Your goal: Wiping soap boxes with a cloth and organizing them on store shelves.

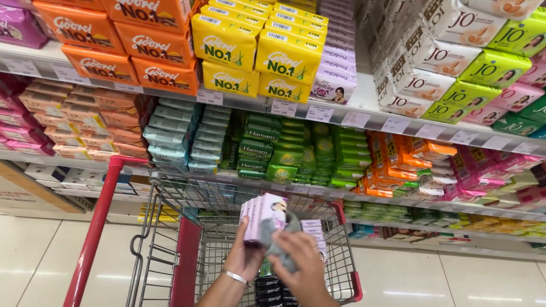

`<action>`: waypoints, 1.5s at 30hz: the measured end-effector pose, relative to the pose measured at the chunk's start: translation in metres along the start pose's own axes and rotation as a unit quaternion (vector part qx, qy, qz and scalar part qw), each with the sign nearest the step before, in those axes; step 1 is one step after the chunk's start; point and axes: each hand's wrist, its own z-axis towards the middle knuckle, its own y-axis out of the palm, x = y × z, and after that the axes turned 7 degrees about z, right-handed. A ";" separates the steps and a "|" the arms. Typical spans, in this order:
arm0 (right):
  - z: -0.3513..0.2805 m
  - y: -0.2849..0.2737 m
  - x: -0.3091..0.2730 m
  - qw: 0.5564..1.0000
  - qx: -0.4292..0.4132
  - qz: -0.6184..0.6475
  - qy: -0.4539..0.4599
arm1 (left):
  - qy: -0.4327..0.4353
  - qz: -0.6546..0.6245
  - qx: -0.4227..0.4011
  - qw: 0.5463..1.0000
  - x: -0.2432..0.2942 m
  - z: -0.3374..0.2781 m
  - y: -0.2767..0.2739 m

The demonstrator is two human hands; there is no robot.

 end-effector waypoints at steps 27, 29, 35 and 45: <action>-0.010 0.003 0.012 0.997 -0.043 -0.056 -0.012 | -0.088 0.043 0.030 0.995 -0.005 -0.018 0.004; 0.000 0.000 0.008 0.998 -0.015 -0.040 0.038 | -0.079 0.054 0.009 0.995 -0.003 -0.023 0.006; -0.007 0.002 0.005 0.999 -0.022 0.001 0.041 | -0.089 0.111 -0.038 0.989 0.012 -0.025 0.006; 0.000 -0.020 0.018 0.974 -0.063 0.159 0.147 | -0.155 0.089 -0.168 0.970 0.024 -0.032 -0.004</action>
